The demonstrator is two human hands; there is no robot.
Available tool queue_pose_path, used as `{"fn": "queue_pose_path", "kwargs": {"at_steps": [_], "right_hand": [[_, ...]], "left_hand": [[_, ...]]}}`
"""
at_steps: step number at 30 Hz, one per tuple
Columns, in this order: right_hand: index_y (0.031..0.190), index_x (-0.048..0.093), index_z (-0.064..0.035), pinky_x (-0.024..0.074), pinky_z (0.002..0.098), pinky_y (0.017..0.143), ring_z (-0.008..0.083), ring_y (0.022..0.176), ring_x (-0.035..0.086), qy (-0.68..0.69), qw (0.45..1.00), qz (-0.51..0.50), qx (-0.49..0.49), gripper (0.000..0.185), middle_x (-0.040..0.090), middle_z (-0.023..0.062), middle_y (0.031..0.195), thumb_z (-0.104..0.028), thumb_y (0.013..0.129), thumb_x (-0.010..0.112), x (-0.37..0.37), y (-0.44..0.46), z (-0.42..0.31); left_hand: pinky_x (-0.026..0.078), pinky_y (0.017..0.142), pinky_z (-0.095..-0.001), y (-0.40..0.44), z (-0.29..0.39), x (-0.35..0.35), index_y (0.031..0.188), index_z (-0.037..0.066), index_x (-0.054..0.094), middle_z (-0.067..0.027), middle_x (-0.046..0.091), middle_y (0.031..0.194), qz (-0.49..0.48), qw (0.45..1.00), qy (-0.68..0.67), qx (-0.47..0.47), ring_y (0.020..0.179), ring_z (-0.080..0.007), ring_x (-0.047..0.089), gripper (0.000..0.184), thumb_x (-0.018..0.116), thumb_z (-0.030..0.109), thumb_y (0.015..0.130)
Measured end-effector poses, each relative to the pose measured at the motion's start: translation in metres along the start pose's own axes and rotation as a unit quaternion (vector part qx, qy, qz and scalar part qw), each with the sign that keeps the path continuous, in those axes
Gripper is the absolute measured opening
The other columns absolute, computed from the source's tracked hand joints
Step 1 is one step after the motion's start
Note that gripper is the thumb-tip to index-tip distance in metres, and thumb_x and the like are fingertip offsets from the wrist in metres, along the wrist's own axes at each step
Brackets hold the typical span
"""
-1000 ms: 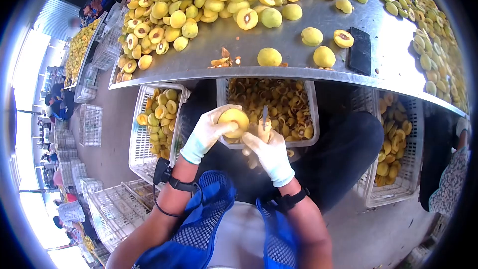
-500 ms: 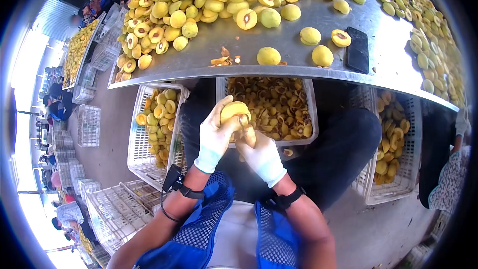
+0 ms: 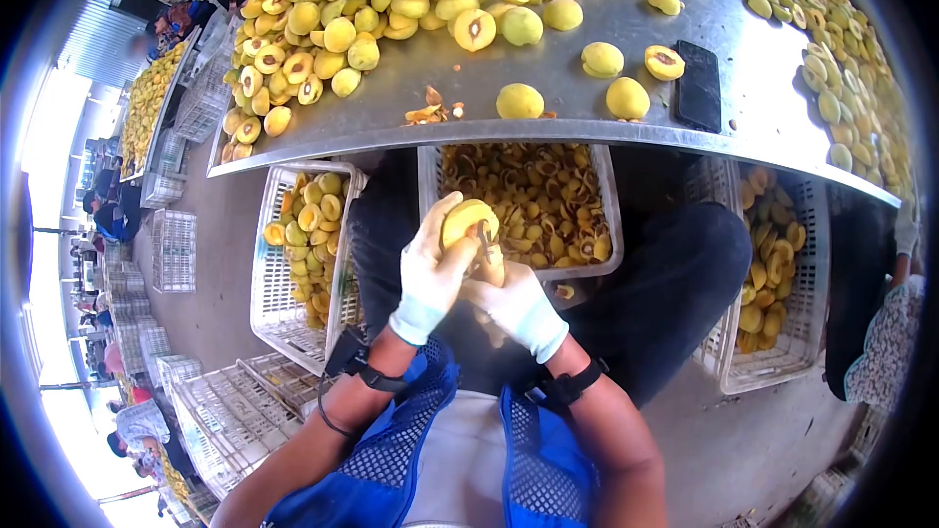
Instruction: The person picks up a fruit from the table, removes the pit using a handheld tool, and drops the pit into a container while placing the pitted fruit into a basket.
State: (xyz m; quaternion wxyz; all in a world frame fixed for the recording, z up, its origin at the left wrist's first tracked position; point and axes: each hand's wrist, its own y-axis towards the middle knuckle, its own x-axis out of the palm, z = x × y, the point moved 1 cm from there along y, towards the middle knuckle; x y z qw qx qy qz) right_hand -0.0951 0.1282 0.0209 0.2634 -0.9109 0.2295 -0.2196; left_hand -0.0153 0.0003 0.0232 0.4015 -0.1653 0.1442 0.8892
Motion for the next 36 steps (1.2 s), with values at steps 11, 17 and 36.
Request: {"fn": "queue_pose_path", "kwargs": {"at_steps": [11, 17, 36], "right_hand": [[0.079, 0.062, 0.0004, 0.0449, 0.0285, 0.039, 0.0147, 0.042, 0.057, -0.019, 1.000, 0.002, -0.010, 0.023, 0.063, 0.0058, 0.062, -0.017, 0.093, 0.070, 0.003, 0.006, 0.010], [0.076, 0.060, -0.0002, 0.0438, 0.0284, 0.038, 0.0150, 0.041, 0.057, -0.055, 0.997, 0.006, -0.049, 0.023, 0.060, 0.0060, 0.058, -0.015, 0.093, 0.068, 0.002, -0.001, 0.006], [0.082, 0.060, 0.0013, 0.0428, 0.0270, 0.038, 0.0128, 0.041, 0.057, -0.096, 0.979, 0.089, -0.156, 0.025, 0.063, 0.0053, 0.060, -0.018, 0.096, 0.066, 0.010, 0.015, 0.035]], "left_hand": [[0.054, 0.096, -0.0308, 0.006, 0.003, 0.004, 0.137, 0.003, 0.055, -0.0076, 0.062, 0.129, -0.026, 0.998, -0.048, -0.013, 0.108, -0.0176, 0.064, 0.069, 0.082, 0.001, 0.073], [0.056, 0.091, -0.0320, -0.007, -0.016, 0.019, 0.134, 0.001, 0.055, -0.0141, 0.057, 0.132, 0.017, 0.995, -0.099, -0.015, 0.109, -0.0222, 0.063, 0.061, 0.077, -0.002, 0.077], [0.055, 0.093, -0.0302, -0.011, -0.019, 0.025, 0.137, 0.003, 0.053, -0.0089, 0.057, 0.128, 0.061, 0.976, -0.192, -0.084, 0.107, -0.0169, 0.063, 0.066, 0.076, -0.007, 0.076]]}}
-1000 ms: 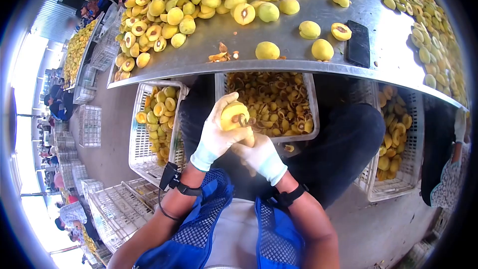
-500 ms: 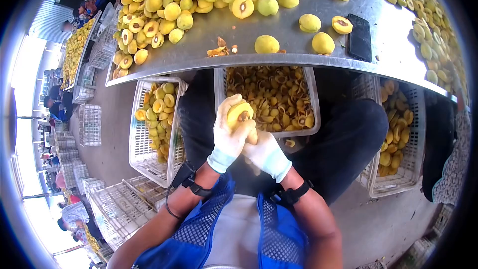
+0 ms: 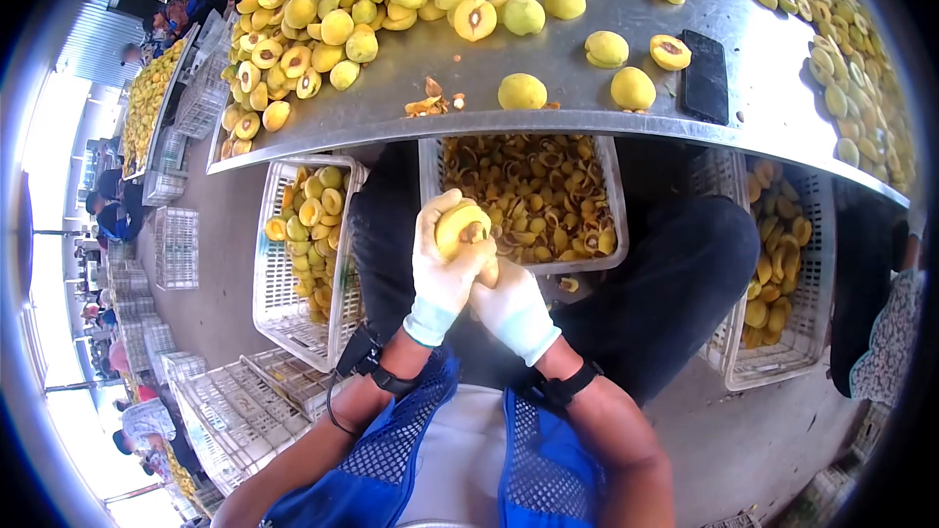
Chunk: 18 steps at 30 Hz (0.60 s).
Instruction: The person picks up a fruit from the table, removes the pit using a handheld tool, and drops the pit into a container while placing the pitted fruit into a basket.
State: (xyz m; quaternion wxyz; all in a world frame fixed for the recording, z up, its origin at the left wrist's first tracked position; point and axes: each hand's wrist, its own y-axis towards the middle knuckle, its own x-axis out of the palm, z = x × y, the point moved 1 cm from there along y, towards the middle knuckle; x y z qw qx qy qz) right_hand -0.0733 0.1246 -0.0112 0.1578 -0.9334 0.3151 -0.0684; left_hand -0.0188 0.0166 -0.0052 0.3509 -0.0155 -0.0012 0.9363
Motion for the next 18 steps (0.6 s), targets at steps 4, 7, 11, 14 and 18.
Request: {"fn": "queue_pose_path", "kwargs": {"at_steps": [4, 7, 11, 14, 18], "right_hand": [[0.076, 0.059, 0.0001, 0.0432, 0.0276, 0.037, 0.0131, 0.040, 0.056, 0.045, 0.994, -0.050, 0.083, 0.027, 0.061, 0.0048, 0.058, -0.016, 0.096, 0.066, -0.007, -0.004, -0.018], [0.074, 0.059, -0.0003, 0.0432, 0.0279, 0.037, 0.0136, 0.040, 0.056, 0.066, 0.986, -0.088, 0.126, 0.027, 0.061, 0.0049, 0.058, -0.015, 0.096, 0.066, -0.013, -0.004, -0.027], [0.076, 0.059, -0.0006, 0.0436, 0.0273, 0.038, 0.0146, 0.041, 0.057, 0.061, 0.981, -0.114, 0.144, 0.024, 0.062, 0.0050, 0.058, -0.013, 0.095, 0.065, -0.016, -0.004, -0.026], [0.080, 0.061, 0.0004, 0.0450, 0.0275, 0.041, 0.0146, 0.044, 0.059, 0.067, 0.994, -0.037, 0.077, 0.021, 0.063, 0.0056, 0.060, -0.014, 0.095, 0.066, -0.006, -0.004, -0.018], [0.085, 0.062, 0.0017, 0.0471, 0.0284, 0.044, 0.0136, 0.048, 0.062, -0.036, 0.996, 0.062, -0.058, 0.020, 0.065, 0.0067, 0.062, -0.014, 0.095, 0.067, 0.004, 0.001, 0.000]], "left_hand": [[0.055, 0.093, -0.0310, 0.001, -0.007, -0.002, 0.135, 0.004, 0.054, -0.0098, 0.056, 0.128, -0.017, 0.999, 0.018, 0.020, 0.107, -0.0180, 0.062, 0.064, 0.076, -0.005, 0.076], [0.054, 0.093, -0.0314, 0.002, -0.014, -0.004, 0.134, 0.004, 0.054, -0.0106, 0.056, 0.128, -0.019, 0.998, 0.037, 0.037, 0.107, -0.0194, 0.062, 0.063, 0.076, -0.003, 0.076], [0.055, 0.093, -0.0324, 0.003, -0.006, -0.004, 0.133, 0.003, 0.055, -0.0117, 0.058, 0.128, -0.025, 0.999, 0.029, 0.018, 0.109, -0.0208, 0.062, 0.062, 0.076, -0.002, 0.075], [0.055, 0.096, -0.0313, 0.007, -0.007, -0.004, 0.138, 0.001, 0.048, -0.0120, 0.060, 0.126, -0.038, 0.991, 0.102, 0.083, 0.110, -0.0182, 0.063, 0.065, 0.071, -0.011, 0.078], [0.054, 0.095, -0.0306, 0.003, -0.001, 0.005, 0.140, 0.001, 0.046, -0.0109, 0.060, 0.125, 0.006, 0.999, 0.015, 0.038, 0.109, -0.0175, 0.063, 0.066, 0.069, -0.012, 0.080]]}}
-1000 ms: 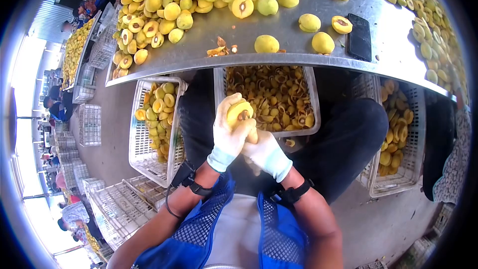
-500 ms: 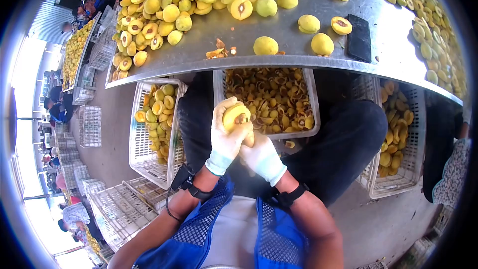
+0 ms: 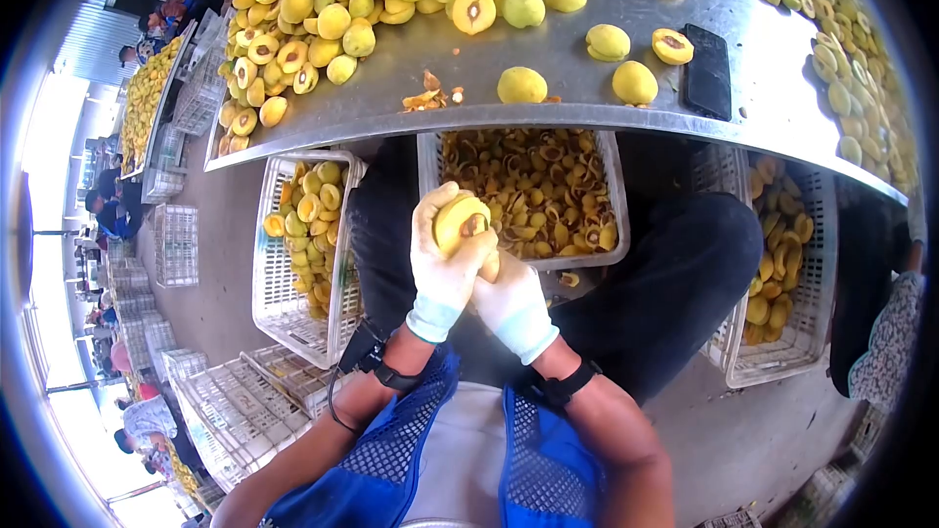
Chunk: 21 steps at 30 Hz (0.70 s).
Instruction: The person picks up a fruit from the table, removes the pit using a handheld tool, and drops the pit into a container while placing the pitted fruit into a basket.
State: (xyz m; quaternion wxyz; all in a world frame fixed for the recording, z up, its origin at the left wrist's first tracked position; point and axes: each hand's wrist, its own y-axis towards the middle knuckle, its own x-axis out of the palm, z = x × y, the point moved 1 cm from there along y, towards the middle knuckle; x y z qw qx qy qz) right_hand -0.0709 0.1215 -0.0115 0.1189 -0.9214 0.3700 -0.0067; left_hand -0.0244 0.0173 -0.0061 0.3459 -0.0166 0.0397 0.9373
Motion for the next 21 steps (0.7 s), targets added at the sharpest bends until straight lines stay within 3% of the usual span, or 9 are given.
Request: {"fn": "queue_pose_path", "kwargs": {"at_steps": [5, 8, 11, 21], "right_hand": [[0.084, 0.063, 0.0012, 0.0474, 0.0286, 0.043, 0.0140, 0.048, 0.062, 0.014, 0.999, -0.025, 0.025, 0.020, 0.065, 0.0063, 0.062, -0.014, 0.095, 0.066, -0.002, 0.000, 0.006], [0.079, 0.061, 0.0001, 0.0461, 0.0284, 0.040, 0.0144, 0.044, 0.060, 0.067, 0.984, -0.093, 0.138, 0.021, 0.064, 0.0059, 0.061, -0.013, 0.095, 0.066, -0.010, 0.001, -0.015], [0.075, 0.060, -0.0012, 0.0442, 0.0281, 0.038, 0.0146, 0.041, 0.057, 0.090, 0.971, -0.141, 0.173, 0.023, 0.062, 0.0052, 0.059, -0.012, 0.094, 0.066, -0.016, 0.001, -0.022], [0.084, 0.063, 0.0001, 0.0374, 0.0275, 0.036, 0.0139, 0.036, 0.049, 0.133, 0.928, -0.256, 0.237, 0.014, 0.052, 0.0028, 0.052, -0.010, 0.089, 0.071, -0.029, 0.000, -0.034]], "left_hand": [[0.054, 0.094, -0.0297, -0.004, -0.008, -0.005, 0.139, 0.002, 0.047, -0.0098, 0.060, 0.122, -0.024, 0.999, 0.029, -0.003, 0.107, -0.0165, 0.062, 0.065, 0.069, -0.012, 0.079], [0.055, 0.093, -0.0343, 0.000, -0.007, -0.008, 0.130, 0.001, 0.057, -0.0135, 0.059, 0.126, -0.035, 0.998, 0.047, 0.005, 0.107, -0.0242, 0.064, 0.058, 0.076, -0.001, 0.076], [0.054, 0.093, -0.0353, 0.001, -0.009, -0.008, 0.127, 0.002, 0.058, -0.0143, 0.061, 0.124, -0.034, 0.998, 0.047, 0.016, 0.108, -0.0261, 0.065, 0.054, 0.075, 0.001, 0.076], [0.053, 0.093, -0.0343, 0.010, 0.011, -0.020, 0.113, 0.002, 0.065, -0.0139, 0.065, 0.119, -0.136, 0.989, 0.054, 0.023, 0.107, -0.0275, 0.066, 0.037, 0.076, 0.003, 0.077]]}}
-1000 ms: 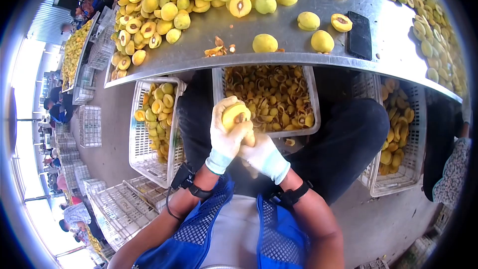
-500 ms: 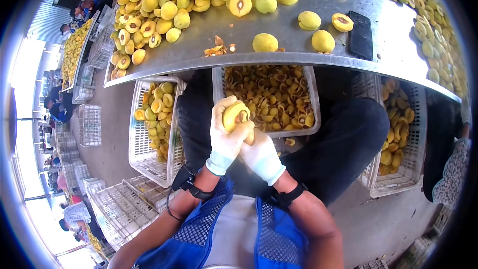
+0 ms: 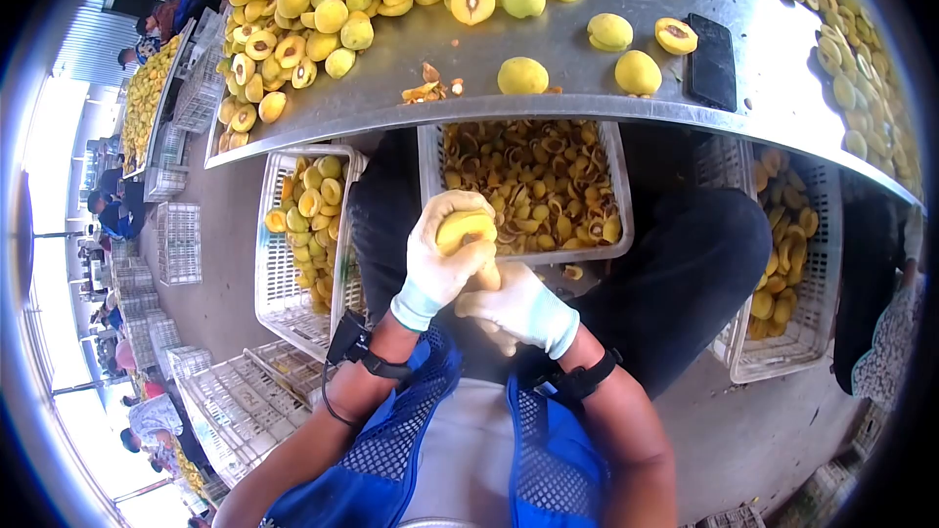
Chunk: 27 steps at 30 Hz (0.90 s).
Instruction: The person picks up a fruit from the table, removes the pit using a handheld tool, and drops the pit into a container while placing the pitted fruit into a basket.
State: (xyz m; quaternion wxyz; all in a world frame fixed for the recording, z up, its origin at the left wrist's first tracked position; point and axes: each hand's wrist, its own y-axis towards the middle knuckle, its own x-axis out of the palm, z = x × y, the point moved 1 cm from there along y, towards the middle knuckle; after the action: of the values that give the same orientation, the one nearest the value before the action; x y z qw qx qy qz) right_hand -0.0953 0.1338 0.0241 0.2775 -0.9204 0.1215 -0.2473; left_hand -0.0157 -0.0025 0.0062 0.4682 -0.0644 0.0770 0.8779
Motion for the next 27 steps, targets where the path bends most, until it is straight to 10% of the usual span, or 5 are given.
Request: {"fn": "queue_pose_path", "kwargs": {"at_steps": [5, 12, 27], "right_hand": [[0.091, 0.065, 0.0049, 0.0346, 0.0276, 0.035, 0.0139, 0.035, 0.047, 0.010, 0.998, -0.063, 0.013, 0.017, 0.051, 0.0031, 0.050, -0.011, 0.088, 0.072, -0.004, -0.003, 0.003], [0.091, 0.064, 0.0076, 0.0342, 0.0282, 0.033, 0.0125, 0.033, 0.040, 0.077, 0.990, -0.109, 0.047, 0.018, 0.046, 0.0017, 0.050, -0.009, 0.090, 0.071, 0.001, -0.003, -0.001], [0.091, 0.065, 0.0086, 0.0319, 0.0281, 0.032, 0.0117, 0.033, 0.039, 0.157, 0.975, -0.137, 0.077, 0.020, 0.045, 0.0011, 0.050, -0.010, 0.093, 0.069, 0.001, -0.002, 0.006]], "left_hand": [[0.054, 0.092, -0.0328, 0.012, 0.010, -0.019, 0.110, 0.001, 0.067, -0.0116, 0.067, 0.115, -0.128, 0.986, 0.074, 0.079, 0.105, -0.0226, 0.067, 0.030, 0.075, 0.003, 0.081], [0.057, 0.082, -0.0319, 0.007, 0.007, -0.019, 0.104, -0.003, 0.069, -0.0147, 0.072, 0.109, -0.096, 0.959, -0.241, -0.119, 0.090, -0.0209, 0.070, 0.021, 0.068, 0.010, 0.088], [0.057, 0.083, -0.0344, 0.028, 0.003, -0.024, 0.096, -0.002, 0.071, -0.0133, 0.072, 0.100, -0.211, 0.936, -0.234, -0.158, 0.093, -0.0224, 0.069, 0.017, 0.069, 0.000, 0.079]]}}
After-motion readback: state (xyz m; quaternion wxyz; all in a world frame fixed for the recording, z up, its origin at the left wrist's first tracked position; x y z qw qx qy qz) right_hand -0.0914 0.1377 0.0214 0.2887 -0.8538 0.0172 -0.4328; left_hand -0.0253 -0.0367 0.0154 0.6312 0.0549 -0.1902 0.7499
